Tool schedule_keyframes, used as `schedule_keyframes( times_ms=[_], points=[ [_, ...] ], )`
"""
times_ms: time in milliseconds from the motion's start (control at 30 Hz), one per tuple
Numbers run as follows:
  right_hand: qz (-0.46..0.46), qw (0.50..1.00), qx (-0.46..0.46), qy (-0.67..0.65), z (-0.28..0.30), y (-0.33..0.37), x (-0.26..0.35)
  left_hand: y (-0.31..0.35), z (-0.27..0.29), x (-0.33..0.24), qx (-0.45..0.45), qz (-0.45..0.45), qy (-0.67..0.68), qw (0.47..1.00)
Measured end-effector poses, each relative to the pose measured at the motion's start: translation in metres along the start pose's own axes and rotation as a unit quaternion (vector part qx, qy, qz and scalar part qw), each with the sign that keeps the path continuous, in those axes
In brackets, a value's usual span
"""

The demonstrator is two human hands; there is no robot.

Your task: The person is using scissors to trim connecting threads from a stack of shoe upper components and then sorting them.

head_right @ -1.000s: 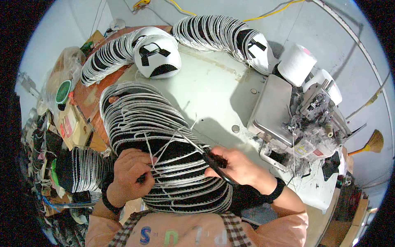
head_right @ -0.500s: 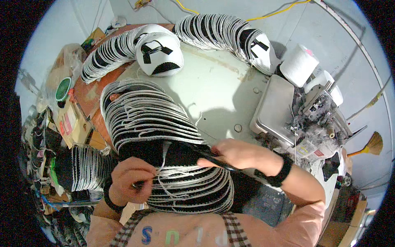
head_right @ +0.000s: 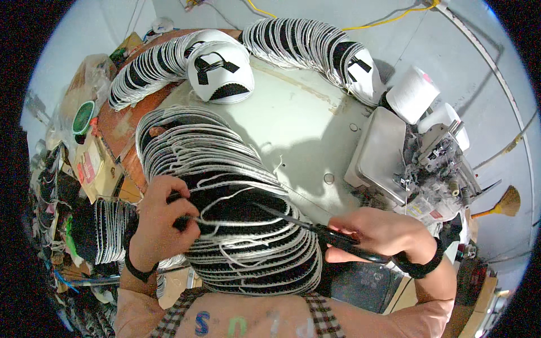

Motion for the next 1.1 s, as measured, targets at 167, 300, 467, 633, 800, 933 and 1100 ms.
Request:
schedule_keyframes(
  times_ms=[167,300,467,633,800,933,1100],
  points=[
    [0.016,0.984,0.173,0.043,-0.006,-0.046,-0.011,0.009,-0.005,-0.004,-0.021,-0.019,0.080,0.996],
    [-0.038,0.997,0.071,0.020,-0.009,-0.117,0.004,0.006,-0.011,-0.006,-0.019,-0.040,0.069,0.997],
    [-0.010,0.993,0.073,0.094,0.007,-0.068,0.015,0.015,-0.007,0.007,-0.013,-0.017,0.021,1.000],
    [-0.013,0.987,0.148,-0.055,0.018,-0.028,0.007,0.014,-0.006,0.007,-0.045,-0.027,0.071,0.996],
    [-0.054,0.992,0.114,0.027,0.000,-0.123,0.016,0.015,-0.011,0.002,-0.086,0.008,0.069,0.994],
    [0.002,0.991,-0.006,0.132,-0.004,-0.131,0.022,0.013,-0.004,0.011,-0.063,0.056,-0.068,0.994],
    [-0.013,0.987,0.030,0.159,0.014,-0.059,0.015,0.015,0.005,0.026,-0.071,0.065,-0.037,0.995]
  ],
)
Point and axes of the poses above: each hand's wrist, its own y-axis away from the middle knuckle, its own z-axis out of the back of the hand, x = y × z, the point moved 2 cm from there along -y, towards the middle knuckle, and after that the axes turned 10 degrees about y, right-handed, at the moved point
